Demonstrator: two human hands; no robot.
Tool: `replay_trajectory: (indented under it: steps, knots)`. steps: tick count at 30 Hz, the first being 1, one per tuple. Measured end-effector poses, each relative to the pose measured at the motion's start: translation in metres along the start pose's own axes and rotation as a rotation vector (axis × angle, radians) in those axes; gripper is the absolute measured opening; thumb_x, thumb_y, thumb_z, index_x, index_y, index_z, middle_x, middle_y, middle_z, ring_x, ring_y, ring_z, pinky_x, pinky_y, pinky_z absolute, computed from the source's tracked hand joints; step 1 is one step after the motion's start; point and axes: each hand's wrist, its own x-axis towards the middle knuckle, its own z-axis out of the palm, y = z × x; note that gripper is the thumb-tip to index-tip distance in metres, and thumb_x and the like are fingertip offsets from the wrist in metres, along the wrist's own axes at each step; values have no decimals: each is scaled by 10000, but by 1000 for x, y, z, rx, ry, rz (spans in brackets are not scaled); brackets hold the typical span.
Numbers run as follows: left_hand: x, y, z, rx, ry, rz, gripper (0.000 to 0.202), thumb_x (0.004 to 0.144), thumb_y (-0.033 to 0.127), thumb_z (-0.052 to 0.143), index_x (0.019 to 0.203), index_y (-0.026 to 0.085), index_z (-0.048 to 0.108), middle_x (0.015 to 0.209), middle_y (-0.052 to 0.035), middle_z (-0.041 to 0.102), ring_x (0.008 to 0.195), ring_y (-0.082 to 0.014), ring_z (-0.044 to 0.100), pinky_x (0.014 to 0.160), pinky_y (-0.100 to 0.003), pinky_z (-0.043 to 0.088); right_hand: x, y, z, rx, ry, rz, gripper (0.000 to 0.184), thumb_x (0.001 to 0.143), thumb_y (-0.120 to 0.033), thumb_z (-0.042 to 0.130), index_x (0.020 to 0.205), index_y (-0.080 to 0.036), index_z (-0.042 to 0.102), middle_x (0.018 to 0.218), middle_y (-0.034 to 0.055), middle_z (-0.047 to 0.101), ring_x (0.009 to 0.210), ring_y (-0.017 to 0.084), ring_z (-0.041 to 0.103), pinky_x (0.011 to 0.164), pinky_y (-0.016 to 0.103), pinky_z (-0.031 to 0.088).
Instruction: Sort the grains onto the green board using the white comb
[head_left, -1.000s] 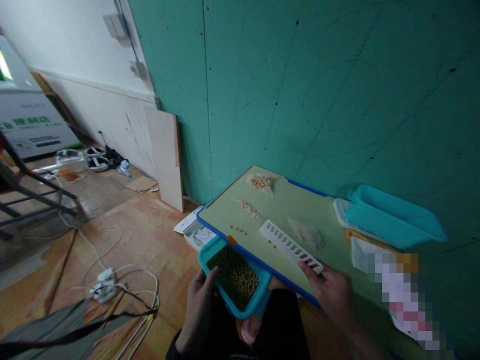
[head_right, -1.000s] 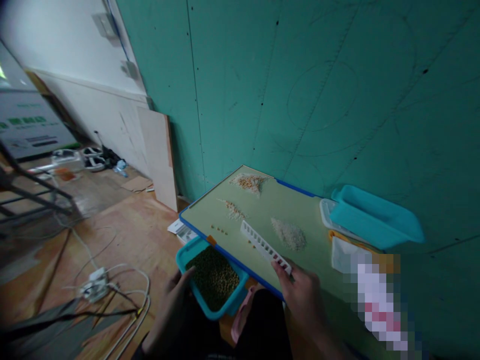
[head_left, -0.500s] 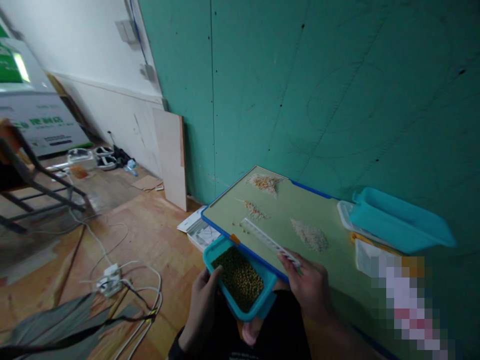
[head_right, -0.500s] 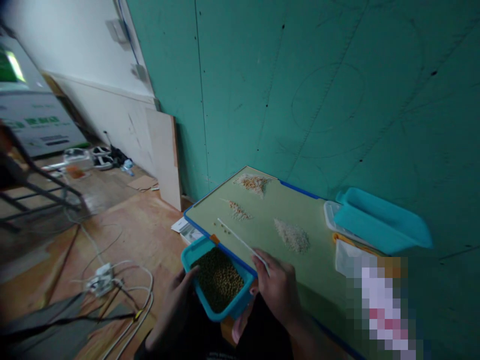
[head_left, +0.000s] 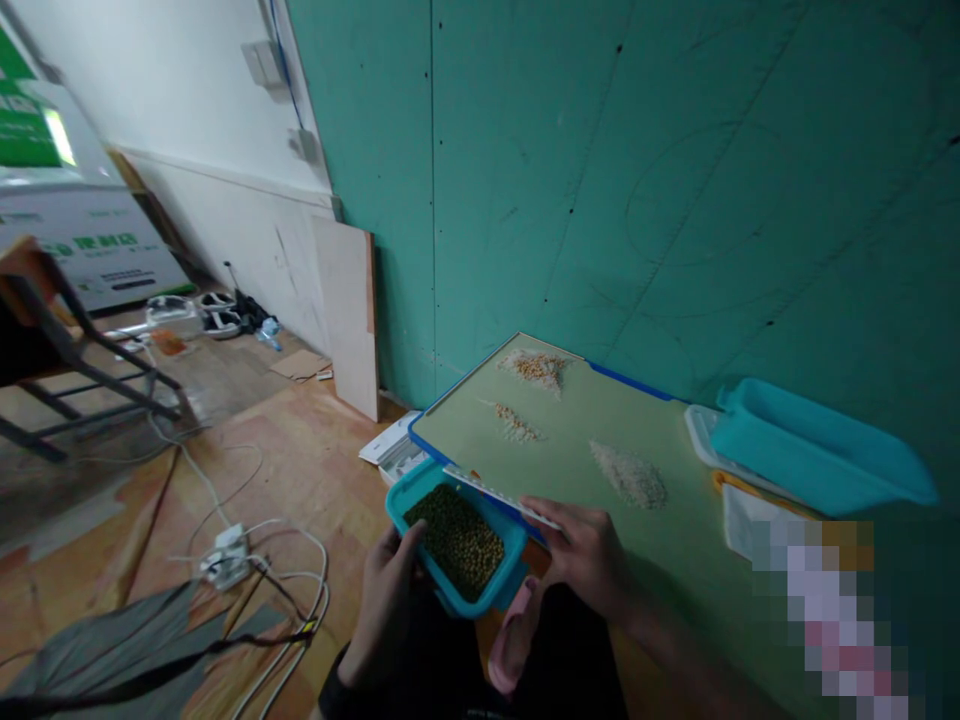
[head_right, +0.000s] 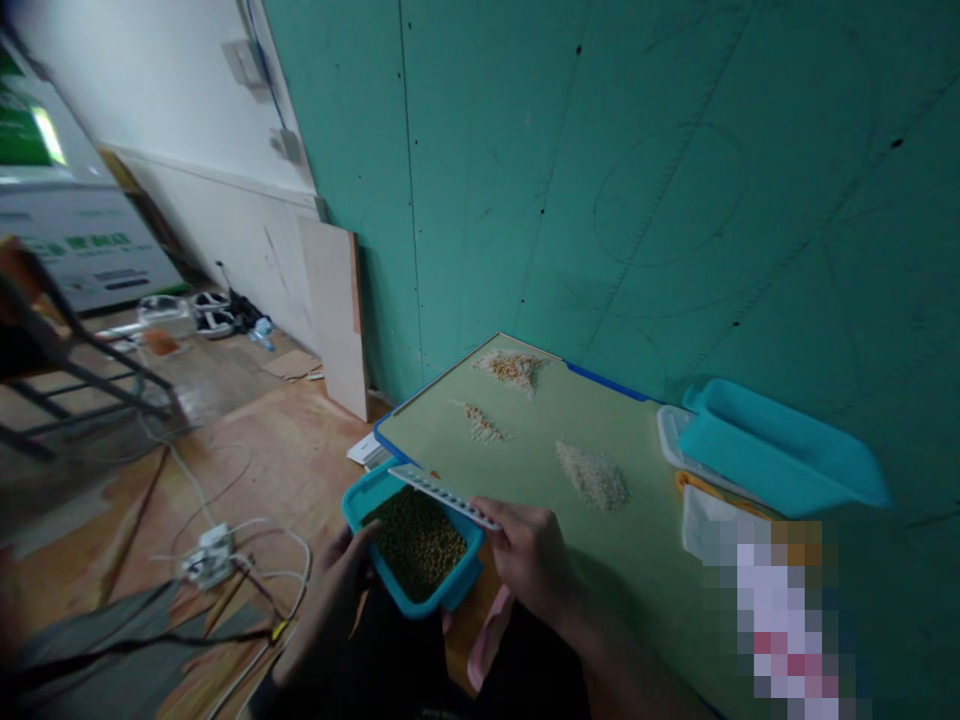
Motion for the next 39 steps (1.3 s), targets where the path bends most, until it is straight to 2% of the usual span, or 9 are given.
replay_trajectory:
  steps: [4,6,9,13,18,22,28,33,39]
  knots:
    - [-4,1,4,-12,-12,-38,485,602,574,860,755,164,651,439,92,453,378,-88,425,385,-201,338,5,3,-15,-19,55,64,240,974,-258,556,1077,-234,771,989,55,808,829,193,781,768,260,593]
    - [-8,4,8,-17,-24,-57,505,571,581,874,734,165,639,462,86,471,397,-90,439,400,-204,357,16,18,-26,-82,134,177,252,960,-346,579,1014,-212,785,901,76,809,747,210,772,703,267,583]
    - [-13,8,14,-23,-52,-71,515,530,572,890,733,161,654,485,77,496,409,-96,440,405,-217,366,32,47,-44,-186,245,347,367,919,-475,590,903,-169,792,831,119,798,699,244,754,597,273,537]
    - [-17,10,18,-31,-64,-65,486,536,554,888,722,163,665,472,73,492,400,-103,428,392,-222,343,41,72,-53,-227,256,441,456,864,-566,584,763,-164,775,723,119,773,639,252,722,553,282,484]
    - [-16,10,18,4,-75,-53,470,539,544,888,705,164,667,469,61,504,404,-116,449,400,-237,357,41,73,-49,-199,197,468,457,854,-563,588,757,-159,778,711,115,766,626,242,705,560,285,459]
    - [-14,6,17,-13,-59,-56,480,536,545,890,713,156,672,467,72,484,406,-96,422,397,-216,329,42,74,-51,-187,214,478,473,858,-574,581,790,-152,784,727,114,767,639,241,703,567,284,446]
    - [-12,4,17,-8,-63,-59,478,538,538,890,732,160,670,479,79,485,412,-90,419,404,-209,334,41,78,-53,-169,200,484,470,852,-577,593,721,-159,763,659,91,740,583,217,666,532,273,412]
    - [-14,8,17,5,-65,-62,478,541,544,885,728,162,669,481,69,502,415,-103,436,406,-219,347,38,78,-49,-103,176,474,455,847,-562,606,700,-156,747,626,60,717,574,206,653,538,269,428]
    - [-16,10,16,23,-82,-47,453,562,540,876,707,167,665,484,64,502,420,-107,439,405,-223,351,38,80,-47,-32,128,493,436,843,-548,613,762,-147,767,700,66,748,647,238,692,606,301,491]
